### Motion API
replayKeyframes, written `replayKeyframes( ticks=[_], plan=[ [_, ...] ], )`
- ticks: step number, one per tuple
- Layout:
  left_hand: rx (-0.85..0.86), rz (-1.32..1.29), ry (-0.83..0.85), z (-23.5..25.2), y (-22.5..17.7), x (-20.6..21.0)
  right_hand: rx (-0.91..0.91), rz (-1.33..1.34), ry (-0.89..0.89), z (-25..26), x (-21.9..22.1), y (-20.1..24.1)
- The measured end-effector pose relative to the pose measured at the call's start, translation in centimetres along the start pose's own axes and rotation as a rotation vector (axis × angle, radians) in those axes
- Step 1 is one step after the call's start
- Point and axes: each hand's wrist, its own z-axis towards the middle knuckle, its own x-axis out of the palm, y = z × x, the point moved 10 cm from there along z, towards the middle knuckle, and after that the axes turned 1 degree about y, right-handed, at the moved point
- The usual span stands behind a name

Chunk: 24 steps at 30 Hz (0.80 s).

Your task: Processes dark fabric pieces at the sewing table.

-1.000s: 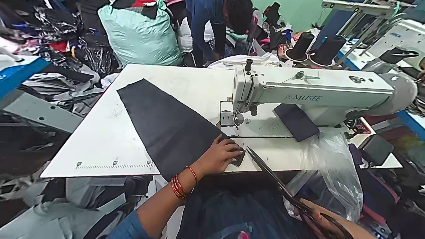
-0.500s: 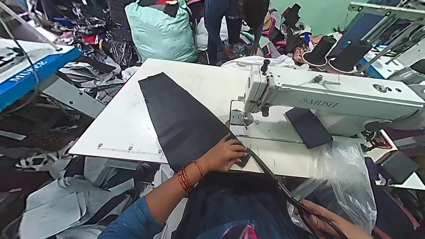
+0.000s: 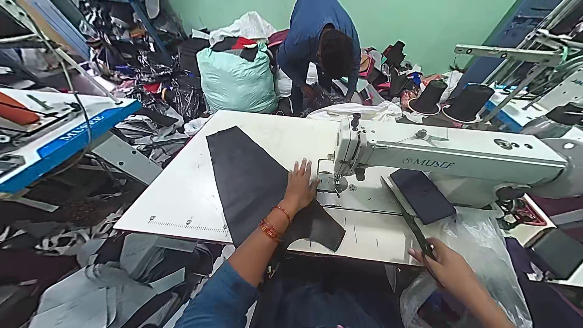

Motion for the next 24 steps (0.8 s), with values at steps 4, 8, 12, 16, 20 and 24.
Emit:
replayKeyframes(
  ticks=[4,8,12,16,20,24],
  plan=[
    [-0.094,0.083,0.153,1.4,-2.4,4.3,0.058,-0.171,-0.149,1.5,-1.1,2.6],
    [-0.165,0.153,0.184,-1.1,-5.2,7.4,0.000,-0.147,-0.230,2.0,-1.2,3.8],
    [-0.094,0.147,0.202,-4.2,-9.3,10.4,-0.018,-0.132,-0.227,2.0,-1.1,4.1],
    [-0.012,0.102,0.288,-4.5,-13.2,12.6,-0.026,-0.114,-0.208,2.1,-1.2,4.2],
    [0.223,0.083,0.383,-6.4,-17.6,15.5,-0.192,-0.015,-0.343,1.6,-2.2,3.5],
    [0.604,-0.186,0.670,-14.6,-21.4,16.3,-0.341,0.110,-0.478,0.2,-4.4,2.5]
  ],
)
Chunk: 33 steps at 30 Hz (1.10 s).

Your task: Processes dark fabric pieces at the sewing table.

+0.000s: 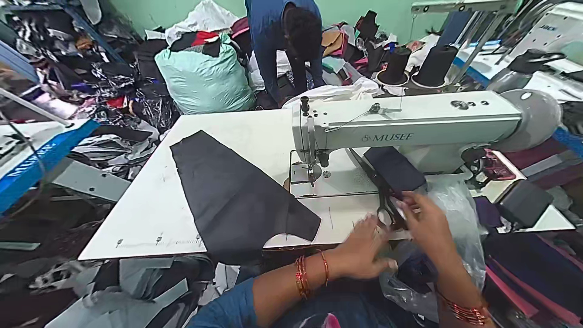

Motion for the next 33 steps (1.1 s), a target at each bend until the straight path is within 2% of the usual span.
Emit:
replayKeyframes(
  ticks=[2,4,5,6,8,10,11,14,17,19,21,23,25,26,27,28,31,33],
  plan=[
    [0.196,-0.200,0.242,-3.2,-3.5,1.6,-0.022,0.039,-0.038,-0.4,-0.7,-0.3],
    [0.289,-0.378,0.435,-5.7,-5.3,1.6,-0.062,0.067,-0.056,-0.7,-0.6,-0.1],
    [0.278,-0.412,0.397,-6.3,-5.1,0.4,-0.091,0.079,-0.060,-0.7,-0.2,0.2],
    [0.223,-0.388,0.247,-6.5,-3.7,-1.6,-0.120,0.085,-0.058,-0.8,0.4,0.5],
    [-0.055,-0.208,-0.196,-7.8,1.9,-7.5,-0.184,0.080,-0.038,-0.8,2.1,1.3],
    [-0.489,0.101,-0.589,-11.9,8.8,-13.7,-0.215,0.047,0.028,-0.9,3.8,2.0],
    [-0.714,0.228,-0.707,-14.8,11.9,-16.2,-0.234,0.017,0.053,-1.0,4.5,2.3],
    [-1.250,0.306,-0.836,-23.4,19.4,-19.7,-0.276,-0.093,0.064,-1.2,6.0,2.7],
    [-1.475,0.246,-0.832,-28.2,23.9,-19.4,-0.258,-0.161,0.060,-1.2,6.8,2.6],
    [-1.466,0.262,-0.757,-28.5,24.9,-19.3,-0.245,-0.168,0.054,-1.2,7.0,2.7],
    [-1.330,0.319,-0.698,-28.0,25.6,-19.7,-0.260,-0.188,0.015,-1.5,6.8,2.9],
    [-1.071,0.353,-0.662,-28.1,26.7,-20.8,-0.271,-0.206,-0.027,-1.6,6.6,3.1],
    [-0.750,0.309,-0.722,-29.5,27.5,-22.6,-0.274,-0.221,-0.073,-1.8,6.6,3.2],
    [-0.637,0.263,-0.777,-30.6,27.9,-23.6,-0.279,-0.221,-0.093,-2.0,6.5,3.3],
    [-0.616,0.240,-0.821,-31.8,28.2,-24.7,-0.287,-0.220,-0.115,-2.0,6.4,3.3],
    [-0.713,0.250,-0.842,-33.1,28.4,-25.9,-0.297,-0.225,-0.140,-2.1,6.4,3.3],
    [-1.298,0.293,-0.827,-35.8,28.2,-27.0,-0.313,-0.255,-0.195,-2.3,6.3,3.3],
    [-1.467,0.232,-0.863,-36.1,29.3,-25.2,-0.314,-0.269,-0.207,-2.3,6.3,3.3]
  ],
)
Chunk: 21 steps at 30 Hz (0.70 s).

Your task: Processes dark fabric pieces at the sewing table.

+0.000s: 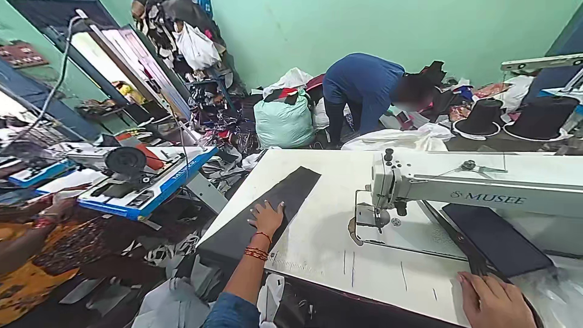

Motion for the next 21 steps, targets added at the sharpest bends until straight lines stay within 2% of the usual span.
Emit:
replayKeyframes(
  ticks=[2,4,6,9,11,15,21],
  plan=[
    [-0.019,0.018,-0.051,0.0,-0.1,1.4,0.008,-0.008,0.005,0.0,0.1,-0.1],
    [0.060,0.034,-0.040,0.6,-0.8,1.7,0.011,-0.010,0.009,0.1,0.1,0.0],
    [0.257,0.013,-0.005,1.2,-1.9,1.7,0.011,0.001,-0.003,0.0,0.1,0.1],
    [0.691,-0.148,0.046,1.5,-3.9,1.7,0.024,-0.018,-0.053,-0.2,0.0,0.0],
    [0.827,-0.237,0.079,1.6,-4.5,1.9,0.046,-0.033,-0.069,-0.4,0.0,-0.4],
    [0.886,-0.262,-0.047,0.7,-4.3,2.7,0.069,-0.069,-0.133,-0.5,0.0,-0.4],
    [0.745,-0.166,-0.089,-8.1,-7.4,4.7,0.056,-0.100,-0.168,-0.4,-0.1,-0.1]
  ],
)
